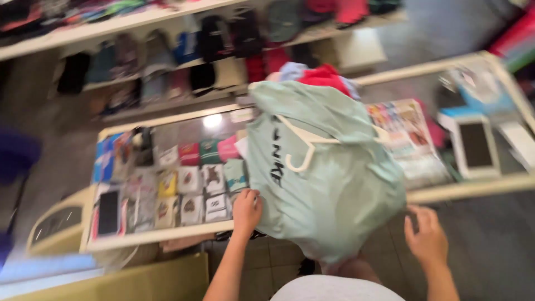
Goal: Measuring and organizing clothing items on a display counter to prepare them for sale.
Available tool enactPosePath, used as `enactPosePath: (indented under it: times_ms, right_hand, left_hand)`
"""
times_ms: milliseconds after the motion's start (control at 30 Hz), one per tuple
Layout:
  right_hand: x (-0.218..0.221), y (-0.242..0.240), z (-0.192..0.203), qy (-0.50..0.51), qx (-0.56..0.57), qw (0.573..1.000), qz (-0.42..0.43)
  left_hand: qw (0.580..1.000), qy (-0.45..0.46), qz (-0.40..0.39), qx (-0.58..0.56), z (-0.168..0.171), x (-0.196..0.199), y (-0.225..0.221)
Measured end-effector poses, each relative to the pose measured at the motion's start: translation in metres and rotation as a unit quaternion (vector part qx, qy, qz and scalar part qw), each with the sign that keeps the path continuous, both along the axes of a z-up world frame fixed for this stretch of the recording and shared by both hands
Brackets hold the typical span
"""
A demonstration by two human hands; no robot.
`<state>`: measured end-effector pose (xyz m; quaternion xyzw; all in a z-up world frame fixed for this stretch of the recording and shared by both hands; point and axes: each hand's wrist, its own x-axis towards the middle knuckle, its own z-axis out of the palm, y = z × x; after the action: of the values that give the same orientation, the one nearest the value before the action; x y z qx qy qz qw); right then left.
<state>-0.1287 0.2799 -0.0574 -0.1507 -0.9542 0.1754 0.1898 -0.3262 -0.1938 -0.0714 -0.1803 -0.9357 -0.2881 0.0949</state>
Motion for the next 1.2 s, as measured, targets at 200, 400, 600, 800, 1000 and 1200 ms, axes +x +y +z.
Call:
enactPosePath:
  times_ms: [200, 400, 600, 800, 1000, 1200]
  right_hand:
    - [0.186, -0.069, -0.059, -0.244, -0.118, 0.931, -0.246]
    - [0.268, -0.134, -0.08, -0.309, -0.223, 0.851, -0.36]
    - [0.279, -0.144, -0.104, -0.248, -0.176, 0.887, -0.347]
    - [0.158, -0.114, -0.187, -0.357, -0.104, 0.909, -0.186]
    - [0.061, -0.202, -0.055, -0.445, -0.208, 0.863, -0.117]
    - [0.102, -0.177, -0.247, -0.431, -0.199, 0.88, -0.007]
  left_hand:
    - [0.995, 0.041, -0.088, -0.007, -0.022, -0.013, -0.002]
    - [0.995, 0.054, -0.084, -0.002, -0.033, -0.013, -0.009]
    - [0.995, 0.068, -0.075, -0.005, -0.038, -0.011, -0.016]
    - [0.996, 0.072, -0.057, 0.01, -0.037, -0.013, -0.008]
    - [0.997, 0.058, -0.052, 0.025, -0.044, -0.012, -0.007]
    - [0.999, 0.025, -0.045, 0.014, -0.037, -0.006, -0.014]
